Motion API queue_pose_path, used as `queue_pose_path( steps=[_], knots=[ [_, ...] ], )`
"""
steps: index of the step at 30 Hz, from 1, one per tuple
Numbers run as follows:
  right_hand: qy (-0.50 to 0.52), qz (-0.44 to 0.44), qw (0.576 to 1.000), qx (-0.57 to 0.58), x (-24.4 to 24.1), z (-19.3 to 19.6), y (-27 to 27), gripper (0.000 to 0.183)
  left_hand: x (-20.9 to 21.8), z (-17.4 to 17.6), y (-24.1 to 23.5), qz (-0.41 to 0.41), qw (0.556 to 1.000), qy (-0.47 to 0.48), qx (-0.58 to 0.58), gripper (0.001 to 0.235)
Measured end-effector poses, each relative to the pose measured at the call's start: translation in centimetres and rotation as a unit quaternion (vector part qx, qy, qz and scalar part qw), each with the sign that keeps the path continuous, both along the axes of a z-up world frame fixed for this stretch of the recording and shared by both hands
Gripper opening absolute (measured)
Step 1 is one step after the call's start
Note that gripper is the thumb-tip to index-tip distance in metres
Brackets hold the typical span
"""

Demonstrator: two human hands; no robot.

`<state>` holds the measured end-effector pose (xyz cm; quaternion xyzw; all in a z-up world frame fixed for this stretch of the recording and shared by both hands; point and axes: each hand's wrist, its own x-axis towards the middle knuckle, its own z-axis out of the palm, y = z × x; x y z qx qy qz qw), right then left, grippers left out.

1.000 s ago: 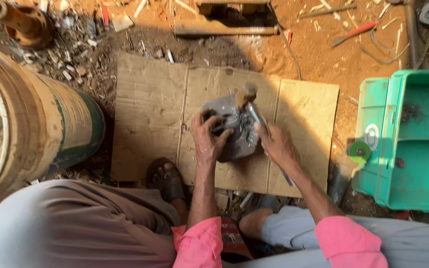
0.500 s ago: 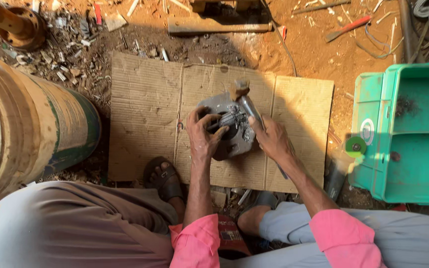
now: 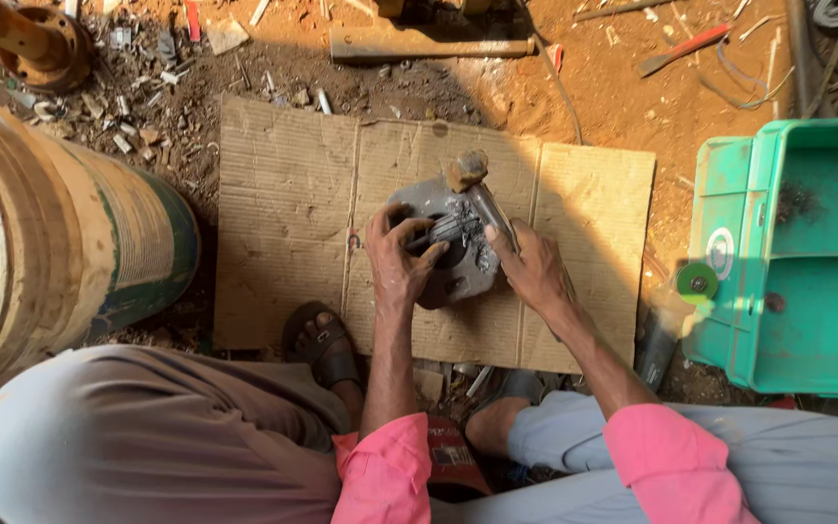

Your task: The person sits on a cardboard sheet and works on a small cylindrical metal part. They use a hammer to tap the part, then use an angle grinder to smooth its surface, producing sparks.

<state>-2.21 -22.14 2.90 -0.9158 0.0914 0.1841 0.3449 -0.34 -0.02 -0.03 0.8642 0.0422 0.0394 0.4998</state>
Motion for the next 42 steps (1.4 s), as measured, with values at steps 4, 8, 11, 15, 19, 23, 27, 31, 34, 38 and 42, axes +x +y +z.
queue_pose_path(
  steps=[4, 8, 11, 15, 19, 23, 27, 31, 34, 38, 42],
  knots=[
    [-0.143, 0.042, 0.987, 0.062, -1.1, 0.2, -0.3, 0.064, 0.0, -0.3, 0.3, 0.000, 1.000, -0.003, -0.001, 0.045],
    [-0.139, 0.065, 0.985, 0.082, -0.5, 0.4, 0.7, 0.062, 0.6, 0.2, 0.3, -0.002, 1.000, -0.007, 0.004, 0.048],
    [0.021, 0.025, 0.999, 0.004, 1.3, 0.8, 1.4, 0.057, 0.8, 0.8, 0.5, -0.017, 1.000, -0.008, 0.016, 0.052],
    [-0.026, -0.038, 0.997, 0.061, 0.8, 2.1, 1.0, 0.060, 0.5, 0.9, 0.1, -0.015, 0.999, -0.009, 0.043, 0.057],
    [-0.098, -0.005, 0.991, 0.090, -0.8, 2.6, 1.0, 0.056, 0.4, 1.1, 0.0, -0.007, 0.998, 0.001, 0.061, 0.057],
    [-0.118, 0.078, 0.990, 0.028, 0.2, 1.1, 0.5, 0.058, 0.9, 1.6, -0.3, -0.017, 0.996, 0.025, 0.085, 0.057],
    [0.067, -0.043, 0.995, 0.061, 0.5, 0.8, -0.4, 0.058, 0.0, 1.7, -0.2, -0.034, 0.994, 0.011, 0.105, 0.055],
    [0.030, -0.057, 0.998, 0.026, 1.4, 3.4, -1.4, 0.065, 1.4, 2.8, 0.4, -0.044, 0.996, 0.062, 0.052, 0.054],
    [0.021, -0.072, 0.997, 0.016, 1.2, 5.0, -1.9, 0.065, 2.1, 3.1, 1.4, -0.025, 0.997, 0.071, -0.011, 0.055],
    [0.048, -0.113, 0.992, 0.015, 0.6, 5.4, -2.4, 0.061, 2.5, 3.3, 1.5, 0.013, 0.999, 0.048, 0.021, 0.052],
    [0.074, -0.124, 0.990, 0.004, 0.6, 4.9, -2.7, 0.060, 2.8, 3.7, 1.1, 0.016, 0.977, 0.132, 0.168, 0.041]
  ],
)
